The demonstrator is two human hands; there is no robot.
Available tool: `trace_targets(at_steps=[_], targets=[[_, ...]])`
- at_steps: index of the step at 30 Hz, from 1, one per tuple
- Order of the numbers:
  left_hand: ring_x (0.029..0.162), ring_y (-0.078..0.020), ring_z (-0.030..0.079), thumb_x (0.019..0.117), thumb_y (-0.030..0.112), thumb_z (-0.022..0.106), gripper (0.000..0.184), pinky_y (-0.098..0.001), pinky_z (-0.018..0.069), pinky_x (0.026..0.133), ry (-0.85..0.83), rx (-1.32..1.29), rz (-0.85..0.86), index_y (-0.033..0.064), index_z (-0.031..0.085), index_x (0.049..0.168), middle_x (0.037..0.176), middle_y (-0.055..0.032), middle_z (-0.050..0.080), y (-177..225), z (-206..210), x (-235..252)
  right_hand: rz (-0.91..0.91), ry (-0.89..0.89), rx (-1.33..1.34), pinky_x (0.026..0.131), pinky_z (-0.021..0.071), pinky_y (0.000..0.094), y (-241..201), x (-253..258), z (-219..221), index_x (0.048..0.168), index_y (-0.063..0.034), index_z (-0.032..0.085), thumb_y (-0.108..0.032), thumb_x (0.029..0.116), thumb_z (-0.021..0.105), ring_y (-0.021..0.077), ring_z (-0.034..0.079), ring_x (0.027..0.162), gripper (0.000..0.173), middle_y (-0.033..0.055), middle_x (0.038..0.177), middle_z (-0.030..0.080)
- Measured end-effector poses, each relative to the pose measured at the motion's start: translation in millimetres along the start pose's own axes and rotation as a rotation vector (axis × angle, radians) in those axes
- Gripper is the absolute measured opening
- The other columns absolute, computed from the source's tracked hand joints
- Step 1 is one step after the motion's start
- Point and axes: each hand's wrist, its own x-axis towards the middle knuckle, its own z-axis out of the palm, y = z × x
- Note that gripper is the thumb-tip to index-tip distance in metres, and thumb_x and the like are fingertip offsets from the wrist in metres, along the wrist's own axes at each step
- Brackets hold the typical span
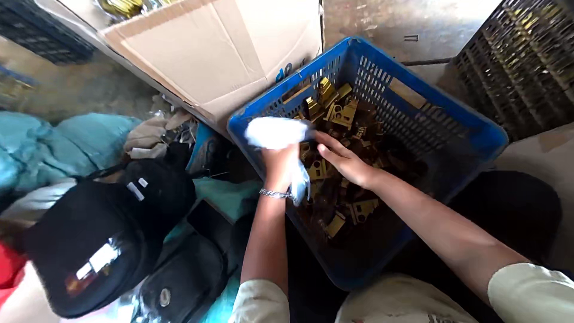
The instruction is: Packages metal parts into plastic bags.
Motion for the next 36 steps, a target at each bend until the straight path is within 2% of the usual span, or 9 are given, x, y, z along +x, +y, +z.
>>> trace_targets(at_steps=[3, 7, 9, 13, 21, 25, 28, 32, 36], targets=[[0.049, -0.0021, 0.046, 0.0939, 0.002, 0.063, 0.017, -0.0195, 0.0450, 0.050, 0.031, -0.177, -0.173, 0.0189, 0.059, 0.096, 0.063, 0.0099, 0.053, -13, -27, 16, 0.636, -0.044, -0.047, 0.109, 0.0412, 0.0616, 65, 38, 3, 0.158, -0.0090, 0.035, -0.043, 0.1087, 0.047, 0.0464, 0.043, 0.140, 0.061, 0.0293, 0.159, 0.032], [0.050, -0.0035, 0.049, 0.0993, 0.003, 0.058, 0.015, -0.0187, 0.0469, 0.052, 0.002, -0.289, -0.274, 0.0160, 0.061, 0.091, 0.060, 0.0070, 0.053, -1, -22, 25, 0.700, -0.067, -0.090, 0.116, 0.0361, 0.0579, 132, 61, 29, 0.158, 0.0019, 0.028, -0.060, 0.0988, 0.057, 0.0433, 0.043, 0.142, 0.090, 0.0312, 0.153, 0.041], [0.052, -0.0030, 0.052, 0.1011, 0.003, 0.056, 0.016, -0.0174, 0.0487, 0.055, 0.022, -0.314, -0.278, 0.0143, 0.061, 0.091, 0.062, 0.0060, 0.055, 5, -19, 32, 0.683, 0.025, -0.129, 0.119, 0.0334, 0.0500, 139, 71, 31, 0.153, 0.0100, 0.029, -0.034, 0.0950, 0.073, 0.0401, 0.041, 0.144, 0.085, 0.0320, 0.153, 0.039], [0.051, -0.0029, 0.051, 0.1009, 0.000, 0.055, 0.017, -0.0165, 0.0476, 0.053, 0.105, -0.385, -0.254, 0.0125, 0.061, 0.091, 0.061, 0.0049, 0.055, 6, -28, 38, 0.812, 0.012, -0.046, 0.105, 0.0486, 0.0483, 127, 83, 9, 0.150, 0.0043, 0.038, -0.002, 0.0959, 0.062, 0.0366, 0.058, 0.127, 0.060, 0.0289, 0.142, 0.051], [0.061, -0.0065, 0.062, 0.0887, -0.003, 0.070, 0.024, -0.0224, 0.0562, 0.062, -0.001, -0.191, -0.340, 0.0065, 0.059, 0.108, 0.073, 0.0015, 0.065, -1, -27, 20, -0.041, 0.166, 0.111, 0.082, 0.0593, 0.0293, 22, 38, -45, 0.136, 0.0010, 0.056, 0.007, 0.0856, 0.072, 0.0108, 0.068, 0.088, 0.053, 0.0085, 0.101, 0.068], [0.071, -0.0096, 0.067, 0.0785, -0.007, 0.076, 0.031, -0.0257, 0.0595, 0.070, -0.157, -0.214, -0.424, 0.0007, 0.058, 0.103, 0.078, -0.0032, 0.068, 4, -8, 7, -0.442, 0.264, -0.190, 0.074, 0.0571, 0.0250, 26, 20, -12, 0.110, 0.0085, 0.069, 0.002, 0.0846, 0.066, 0.0122, 0.064, 0.079, 0.026, 0.0145, 0.092, 0.067], [0.076, -0.0076, 0.069, 0.0726, -0.009, 0.082, 0.040, -0.0251, 0.0602, 0.073, -0.164, -0.178, -0.408, 0.0011, 0.059, 0.104, 0.082, -0.0017, 0.070, 8, -2, 0, -0.540, 0.252, -0.353, 0.073, 0.0559, 0.0295, 24, 16, 8, 0.104, 0.0099, 0.071, 0.009, 0.0786, 0.063, 0.0220, 0.064, 0.076, 0.027, 0.0215, 0.090, 0.067], [0.081, -0.0073, 0.069, 0.0668, -0.009, 0.085, 0.048, -0.0251, 0.0603, 0.077, -0.183, -0.017, -0.289, -0.0020, 0.061, 0.107, 0.087, -0.0028, 0.069, -8, -7, -2, -0.196, 0.006, 0.165, 0.093, 0.0568, 0.0237, 8, 9, 16, 0.120, 0.0114, 0.061, -0.012, 0.0906, 0.070, 0.0132, 0.064, 0.108, 0.038, 0.0171, 0.120, 0.060], [0.087, -0.0042, 0.068, 0.0666, -0.006, 0.080, 0.053, -0.0226, 0.0591, 0.081, -0.220, 0.049, -0.237, -0.0039, 0.057, 0.114, 0.092, -0.0017, 0.068, -22, -9, -11, 0.264, -0.113, 0.571, 0.089, 0.0560, 0.0284, -10, 13, 1, 0.119, 0.0025, 0.054, -0.011, 0.1042, 0.054, 0.0097, 0.065, 0.095, 0.020, 0.0072, 0.107, 0.063]])
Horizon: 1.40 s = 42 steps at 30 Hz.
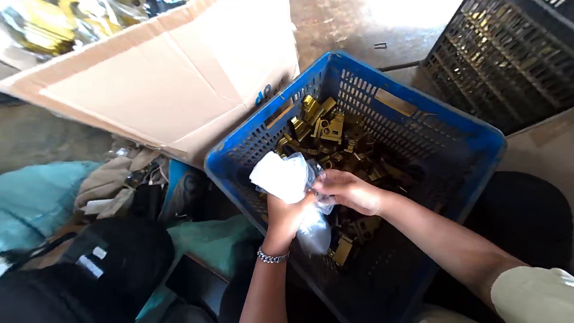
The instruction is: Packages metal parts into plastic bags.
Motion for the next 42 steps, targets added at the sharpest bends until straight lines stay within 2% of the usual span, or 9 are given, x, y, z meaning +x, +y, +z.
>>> trace_targets(at_steps=[3, 8, 12, 17, 20, 22, 31, 38, 42], targets=[[0.078, -0.0064, 0.070, 0.0724, -0.004, 0.075, 0.039, -0.0248, 0.0610, 0.076, 0.020, -0.101, 0.034, -0.0002, 0.056, 0.106, 0.083, 0.0016, 0.068, 2, 3, 2, -0.063, 0.073, -0.280, 0.083, 0.0573, 0.0255, 3, 7, -10, 0.110, 0.0083, 0.063, 0.000, 0.0951, 0.065, 0.0083, 0.066, 0.084, 0.017, 0.0102, 0.098, 0.067], [0.093, 0.0000, 0.068, 0.0639, 0.003, 0.091, 0.070, -0.0223, 0.0595, 0.083, -0.085, 0.085, 0.106, 0.0069, 0.056, 0.125, 0.101, 0.0069, 0.070, 13, -3, 6, -0.417, -0.001, -0.716, 0.063, 0.0574, 0.0305, -25, 23, -11, 0.089, 0.0044, 0.070, -0.001, 0.0720, 0.086, 0.0131, 0.066, 0.067, 0.024, 0.0109, 0.078, 0.069], [0.097, 0.0033, 0.066, 0.0761, 0.011, 0.087, 0.057, -0.0206, 0.0571, 0.087, 0.100, 0.291, 0.240, 0.0064, 0.058, 0.125, 0.106, 0.0065, 0.068, 25, -30, 15, -0.384, -0.046, -0.698, 0.053, 0.0553, 0.0275, -72, 39, -25, 0.077, 0.0010, 0.059, -0.004, 0.0838, 0.080, 0.0102, 0.059, 0.054, 0.023, 0.0055, 0.068, 0.058], [0.110, -0.0018, 0.064, 0.0784, 0.003, 0.080, 0.060, -0.0252, 0.0558, 0.095, 0.393, 0.274, 0.524, -0.0068, 0.049, 0.129, 0.116, -0.0007, 0.065, 14, -51, 26, -0.302, -0.150, -0.241, 0.075, 0.0624, 0.0309, -58, 64, -74, 0.101, -0.0064, 0.059, -0.004, 0.0937, 0.062, 0.0114, 0.070, 0.080, 0.008, 0.0022, 0.096, 0.069], [0.106, -0.0103, 0.067, 0.0817, -0.008, 0.071, 0.056, -0.0333, 0.0582, 0.093, 0.536, 0.043, 0.520, -0.0026, 0.043, 0.131, 0.113, -0.0015, 0.066, 16, -67, 34, 0.108, 0.349, -0.283, 0.077, 0.0581, 0.0412, -9, 86, -88, 0.127, 0.0013, 0.057, -0.020, 0.1047, 0.059, 0.0236, 0.067, 0.086, 0.031, 0.0166, 0.111, 0.065], [0.102, -0.0110, 0.068, 0.0845, -0.010, 0.064, 0.047, -0.0332, 0.0589, 0.091, 0.574, -0.048, 0.498, 0.0015, 0.045, 0.126, 0.107, 0.0012, 0.067, 21, -70, 37, 0.334, 0.451, -0.377, 0.085, 0.0562, 0.0517, 42, 102, -96, 0.139, 0.0012, 0.052, -0.020, 0.1052, 0.057, 0.0358, 0.067, 0.099, 0.040, 0.0263, 0.127, 0.061], [0.100, -0.0047, 0.069, 0.0797, -0.002, 0.073, 0.051, -0.0279, 0.0610, 0.087, 0.591, 0.132, 0.478, -0.0017, 0.048, 0.124, 0.106, 0.0045, 0.067, 13, -59, 34, 0.328, 0.073, -1.092, 0.111, 0.0372, 0.0619, 103, 151, -51, 0.143, -0.0017, 0.055, -0.010, 0.1022, 0.056, 0.0460, 0.044, 0.138, 0.042, 0.0278, 0.153, 0.042], [0.097, -0.0021, 0.069, 0.0761, -0.003, 0.073, 0.048, -0.0247, 0.0605, 0.086, 0.571, 0.133, 0.504, -0.0011, 0.051, 0.119, 0.102, 0.0079, 0.068, 10, -60, 32, 0.574, -0.204, -1.489, 0.102, 0.0423, 0.0674, 90, 186, -60, 0.129, 0.0078, 0.061, -0.015, 0.1061, 0.050, 0.0489, 0.054, 0.128, 0.035, 0.0302, 0.136, 0.057], [0.101, 0.0004, 0.067, 0.0747, -0.002, 0.074, 0.056, -0.0218, 0.0582, 0.090, 0.600, 0.151, 0.477, -0.0090, 0.046, 0.123, 0.106, 0.0045, 0.067, 10, -59, 30, 0.494, -0.317, -1.587, 0.103, 0.0412, 0.0675, 86, 193, -69, 0.129, 0.0088, 0.061, -0.011, 0.1082, 0.043, 0.0491, 0.053, 0.129, 0.034, 0.0303, 0.135, 0.059]])
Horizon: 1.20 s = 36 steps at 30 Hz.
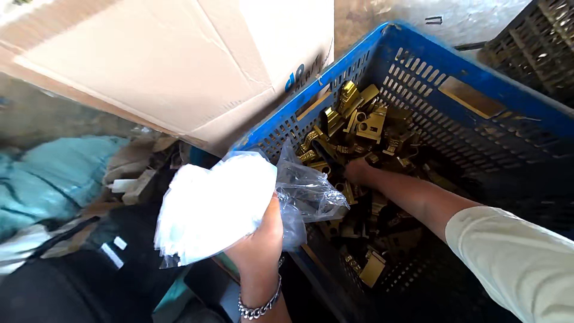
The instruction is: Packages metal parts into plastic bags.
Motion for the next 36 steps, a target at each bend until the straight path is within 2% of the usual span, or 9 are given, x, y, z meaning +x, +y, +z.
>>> trace_targets(at_steps=[3, 7, 11, 15, 19, 24, 28, 31, 36], targets=[[0.098, -0.0009, 0.068, 0.0751, -0.001, 0.074, 0.055, -0.0230, 0.0593, 0.087, 0.013, -0.041, -0.009, -0.0073, 0.047, 0.122, 0.104, 0.0048, 0.067, -1, 0, 2, 0.031, 0.030, 0.100, 0.106, 0.0384, 0.0664, 3, -6, -5, 0.129, 0.0113, 0.061, -0.014, 0.1067, 0.048, 0.0490, 0.051, 0.132, 0.036, 0.0318, 0.138, 0.056], [0.095, 0.0002, 0.068, 0.0725, -0.005, 0.073, 0.055, -0.0216, 0.0596, 0.086, 0.003, -0.073, -0.032, -0.0061, 0.047, 0.120, 0.101, 0.0060, 0.068, 1, 7, -4, 0.194, 0.023, 0.353, 0.108, 0.0362, 0.0664, -6, -15, -15, 0.129, 0.0079, 0.062, -0.032, 0.0994, 0.061, 0.0457, 0.049, 0.134, 0.050, 0.0303, 0.138, 0.056], [0.095, 0.0012, 0.068, 0.0718, -0.006, 0.073, 0.054, -0.0208, 0.0598, 0.084, -0.020, -0.091, -0.031, -0.0059, 0.047, 0.119, 0.100, 0.0071, 0.067, 3, 12, -8, 0.242, 0.097, 0.395, 0.109, 0.0366, 0.0644, -10, -8, -6, 0.128, 0.0054, 0.064, -0.031, 0.1026, 0.055, 0.0440, 0.051, 0.134, 0.045, 0.0277, 0.139, 0.058], [0.092, 0.0010, 0.069, 0.0726, -0.004, 0.073, 0.052, -0.0208, 0.0606, 0.082, -0.007, -0.074, -0.024, -0.0068, 0.047, 0.117, 0.098, 0.0068, 0.068, 2, 11, -6, 0.241, 0.261, 0.578, 0.122, 0.0144, 0.0581, -21, -3, 12, 0.137, 0.0084, 0.057, -0.014, 0.1052, 0.049, 0.0413, 0.041, 0.142, 0.040, 0.0270, 0.145, 0.053], [0.094, 0.0007, 0.068, 0.0734, -0.002, 0.077, 0.056, -0.0213, 0.0598, 0.084, -0.007, -0.063, 0.011, -0.0087, 0.047, 0.120, 0.100, 0.0059, 0.067, 0, 8, -3, 0.072, 0.368, 0.547, 0.117, 0.0255, 0.0610, -16, -8, 33, 0.134, 0.0073, 0.060, -0.008, 0.1035, 0.051, 0.0426, 0.046, 0.139, 0.035, 0.0270, 0.143, 0.055], [0.098, 0.0009, 0.066, 0.0744, -0.002, 0.077, 0.057, -0.0214, 0.0585, 0.087, 0.025, -0.025, 0.037, -0.0124, 0.046, 0.121, 0.103, 0.0029, 0.066, -1, 3, -2, -0.255, 0.251, 0.644, 0.110, 0.0409, 0.0532, 13, -61, 29, 0.123, 0.0102, 0.066, -0.014, 0.1058, 0.055, 0.0431, 0.056, 0.124, 0.031, 0.0324, 0.131, 0.058], [0.105, 0.0032, 0.064, 0.0744, -0.002, 0.077, 0.060, -0.0196, 0.0555, 0.092, 0.016, -0.025, 0.059, -0.0138, 0.045, 0.124, 0.108, 0.0025, 0.065, 1, 8, -6, -0.185, 0.666, 0.846, 0.101, 0.0482, 0.0478, 9, -69, 4, 0.106, 0.0096, 0.071, -0.011, 0.0988, 0.065, 0.0384, 0.056, 0.118, 0.022, 0.0295, 0.129, 0.054], [0.105, 0.0032, 0.064, 0.0735, -0.002, 0.078, 0.059, -0.0192, 0.0550, 0.093, 0.006, -0.029, 0.100, -0.0148, 0.047, 0.122, 0.109, 0.0008, 0.066, 0, 14, -6, -0.172, 0.915, 0.790, 0.104, 0.0455, 0.0547, -9, -45, -3, 0.091, 0.0115, 0.072, -0.001, 0.0895, 0.069, 0.0466, 0.051, 0.124, 0.013, 0.0320, 0.132, 0.054], [0.103, 0.0019, 0.065, 0.0740, -0.003, 0.077, 0.060, -0.0199, 0.0561, 0.092, 0.054, -0.059, 0.061, -0.0146, 0.045, 0.123, 0.107, 0.0007, 0.066, 2, 13, 1, -0.021, 1.066, 0.908, 0.102, 0.0460, 0.0555, -41, -20, 7, 0.096, 0.0088, 0.075, -0.009, 0.0911, 0.069, 0.0450, 0.054, 0.120, 0.019, 0.0287, 0.126, 0.059]])
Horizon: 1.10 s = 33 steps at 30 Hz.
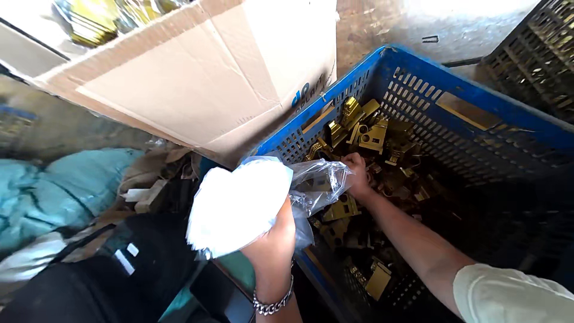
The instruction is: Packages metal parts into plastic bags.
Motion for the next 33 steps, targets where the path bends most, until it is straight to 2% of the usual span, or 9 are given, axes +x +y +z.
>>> trace_targets(at_steps=[5, 9, 12, 17, 19, 22, 26, 29, 33], targets=[[0.099, -0.0003, 0.067, 0.0764, -0.002, 0.077, 0.057, -0.0214, 0.0584, 0.088, 0.003, -0.016, -0.031, -0.0126, 0.045, 0.122, 0.104, 0.0014, 0.066, -1, -10, -1, 0.036, -0.092, -0.114, 0.107, 0.0422, 0.0579, 5, 9, 16, 0.103, 0.0058, 0.075, -0.011, 0.0979, 0.064, 0.0473, 0.049, 0.129, 0.021, 0.0272, 0.140, 0.053], [0.093, -0.0003, 0.068, 0.0771, 0.001, 0.076, 0.053, -0.0211, 0.0599, 0.083, 0.014, 0.024, -0.064, -0.0131, 0.047, 0.119, 0.100, 0.0016, 0.067, 1, -16, -1, -0.427, -0.104, -0.276, 0.092, 0.0510, 0.0600, 17, 16, 19, 0.096, 0.0058, 0.075, -0.001, 0.0933, 0.065, 0.0471, 0.059, 0.116, 0.013, 0.0246, 0.121, 0.066], [0.093, 0.0004, 0.068, 0.0773, 0.000, 0.076, 0.051, -0.0207, 0.0597, 0.084, 0.013, 0.004, -0.057, -0.0106, 0.048, 0.118, 0.099, 0.0043, 0.067, 1, -16, 0, -0.495, -0.220, -0.218, 0.099, 0.0526, 0.0512, 22, 11, 15, 0.103, 0.0095, 0.073, 0.003, 0.0953, 0.059, 0.0438, 0.060, 0.118, 0.017, 0.0275, 0.126, 0.062], [0.092, -0.0002, 0.069, 0.0758, -0.001, 0.077, 0.053, -0.0214, 0.0604, 0.083, 0.016, -0.026, -0.064, -0.0091, 0.047, 0.118, 0.098, 0.0051, 0.067, 1, -16, -3, -0.773, -0.214, -0.323, 0.096, 0.0528, 0.0535, 36, 17, 15, 0.097, 0.0103, 0.073, 0.009, 0.0900, 0.060, 0.0422, 0.065, 0.113, 0.015, 0.0224, 0.111, 0.072], [0.093, 0.0000, 0.068, 0.0766, 0.000, 0.077, 0.055, -0.0212, 0.0600, 0.084, 0.017, -0.008, -0.080, -0.0113, 0.046, 0.120, 0.100, 0.0036, 0.067, 1, -16, -3, -0.822, -0.322, -0.332, 0.100, 0.0519, 0.0542, 27, 13, 5, 0.104, 0.0125, 0.071, 0.008, 0.0923, 0.058, 0.0442, 0.065, 0.115, 0.018, 0.0256, 0.113, 0.071], [0.094, -0.0001, 0.069, 0.0761, 0.001, 0.078, 0.058, -0.0215, 0.0602, 0.084, 0.031, 0.004, -0.084, -0.0127, 0.044, 0.121, 0.100, 0.0026, 0.067, 0, -17, -1, -0.809, -0.441, -0.310, 0.102, 0.0515, 0.0520, 13, 1, -10, 0.108, 0.0144, 0.069, 0.009, 0.0941, 0.056, 0.0445, 0.065, 0.117, 0.020, 0.0280, 0.115, 0.069], [0.095, -0.0014, 0.069, 0.0758, 0.001, 0.079, 0.059, -0.0224, 0.0607, 0.084, 0.034, -0.015, -0.090, -0.0111, 0.044, 0.122, 0.101, 0.0028, 0.067, 0, -17, -3, -0.558, -0.287, -0.226, 0.103, 0.0520, 0.0489, 26, 16, -9, 0.115, 0.0142, 0.068, 0.007, 0.0975, 0.051, 0.0420, 0.065, 0.119, 0.025, 0.0290, 0.125, 0.066], [0.093, -0.0013, 0.069, 0.0751, 0.000, 0.078, 0.056, -0.0226, 0.0610, 0.083, 0.041, -0.012, -0.092, -0.0098, 0.046, 0.120, 0.099, 0.0038, 0.067, 0, -17, -2, -0.378, -0.233, -0.138, 0.095, 0.0548, 0.0515, 17, 32, -10, 0.116, 0.0135, 0.066, 0.006, 0.0985, 0.055, 0.0443, 0.066, 0.111, 0.022, 0.0317, 0.128, 0.060], [0.092, -0.0014, 0.069, 0.0764, 0.001, 0.077, 0.056, -0.0227, 0.0610, 0.083, 0.028, -0.013, -0.100, -0.0099, 0.045, 0.121, 0.099, 0.0040, 0.068, -1, -16, 0, -0.402, -0.186, -0.027, 0.088, 0.0577, 0.0454, 5, 32, -9, 0.113, 0.0152, 0.063, 0.006, 0.0923, 0.065, 0.0391, 0.069, 0.097, 0.022, 0.0315, 0.115, 0.063]])
